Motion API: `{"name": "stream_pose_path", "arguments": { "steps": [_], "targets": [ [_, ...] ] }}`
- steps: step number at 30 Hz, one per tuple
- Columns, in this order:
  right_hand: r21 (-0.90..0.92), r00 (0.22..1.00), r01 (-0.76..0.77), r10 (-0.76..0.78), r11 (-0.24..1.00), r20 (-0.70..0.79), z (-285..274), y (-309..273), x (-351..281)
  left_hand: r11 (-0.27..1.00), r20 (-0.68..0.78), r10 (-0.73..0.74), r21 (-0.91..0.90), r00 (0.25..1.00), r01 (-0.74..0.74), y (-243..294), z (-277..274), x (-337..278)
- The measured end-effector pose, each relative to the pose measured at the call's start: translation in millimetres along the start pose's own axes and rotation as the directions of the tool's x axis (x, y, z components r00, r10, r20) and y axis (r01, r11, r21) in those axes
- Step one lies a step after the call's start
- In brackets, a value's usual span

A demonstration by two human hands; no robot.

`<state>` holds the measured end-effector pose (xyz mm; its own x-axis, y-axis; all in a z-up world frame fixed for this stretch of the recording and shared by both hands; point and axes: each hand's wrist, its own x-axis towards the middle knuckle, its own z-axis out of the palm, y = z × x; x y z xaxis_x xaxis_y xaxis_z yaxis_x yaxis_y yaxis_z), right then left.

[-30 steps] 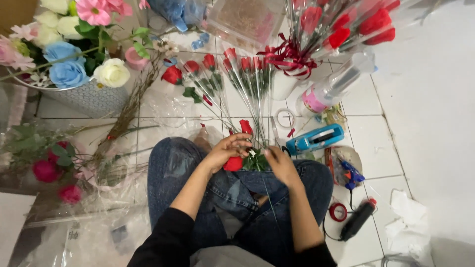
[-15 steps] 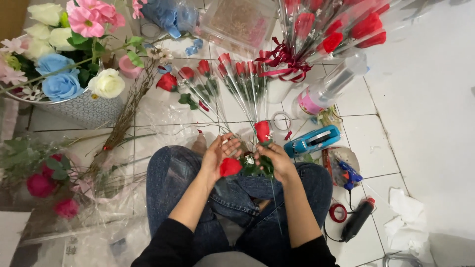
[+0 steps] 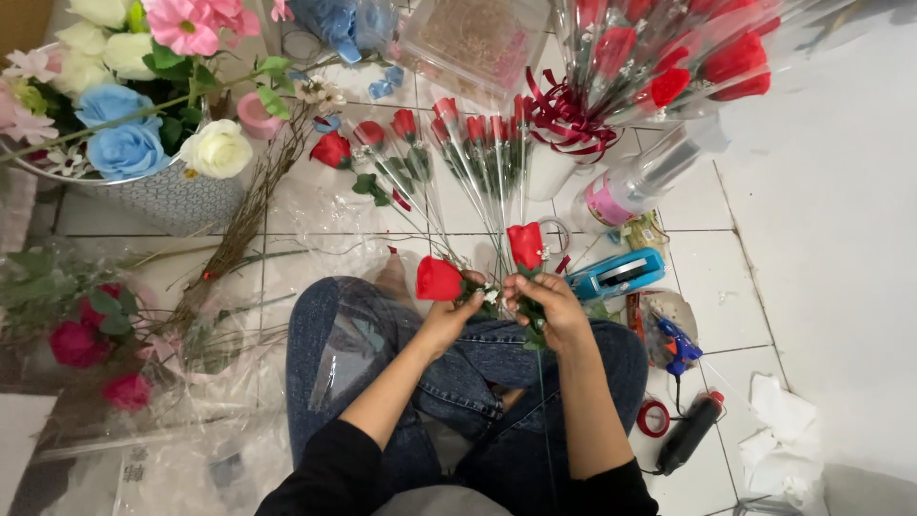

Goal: The person sits on the floor and wraps individual red artificial roses in clear cellophane. They secure the wrapping with a small white decorative element and place the finished roses into a white bucket.

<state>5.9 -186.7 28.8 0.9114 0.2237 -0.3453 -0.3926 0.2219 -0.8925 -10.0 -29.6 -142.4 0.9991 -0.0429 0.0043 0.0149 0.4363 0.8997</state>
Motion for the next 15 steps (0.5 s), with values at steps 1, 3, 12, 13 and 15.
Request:
{"name": "stream_pose_path", "arguments": {
  "steps": [1,3,12,13,15],
  "targets": [
    [-0.002,1.000,-0.004,0.004,1.000,0.003,-7.8,2.4,4.3,1.000,-0.005,-0.001,-0.001,1.000,0.001,15.6,6.0,-7.2],
    [-0.054,0.998,0.036,-0.039,0.998,-0.056,-23.1,6.6,13.7,0.998,-0.014,0.057,0.027,0.998,-0.056,48.5,17.4,-18.9],
    [-0.160,0.981,0.152,-0.169,0.975,-0.095,-23.9,-3.4,14.5,0.993,-0.157,-0.109,0.031,0.982,0.115,-3.0,2.9,-3.4],
    [-0.159,0.981,0.152,-0.168,0.975,-0.093,-23.9,-2.0,14.4,0.993,-0.159,-0.108,0.032,0.981,0.114,2.6,4.4,-3.7],
    [-0.184,0.978,0.161,-0.182,0.970,-0.102,-23.4,1.2,14.6,0.995,-0.174,-0.096,0.012,0.980,0.099,13.9,6.9,-4.5]
  ]
}}
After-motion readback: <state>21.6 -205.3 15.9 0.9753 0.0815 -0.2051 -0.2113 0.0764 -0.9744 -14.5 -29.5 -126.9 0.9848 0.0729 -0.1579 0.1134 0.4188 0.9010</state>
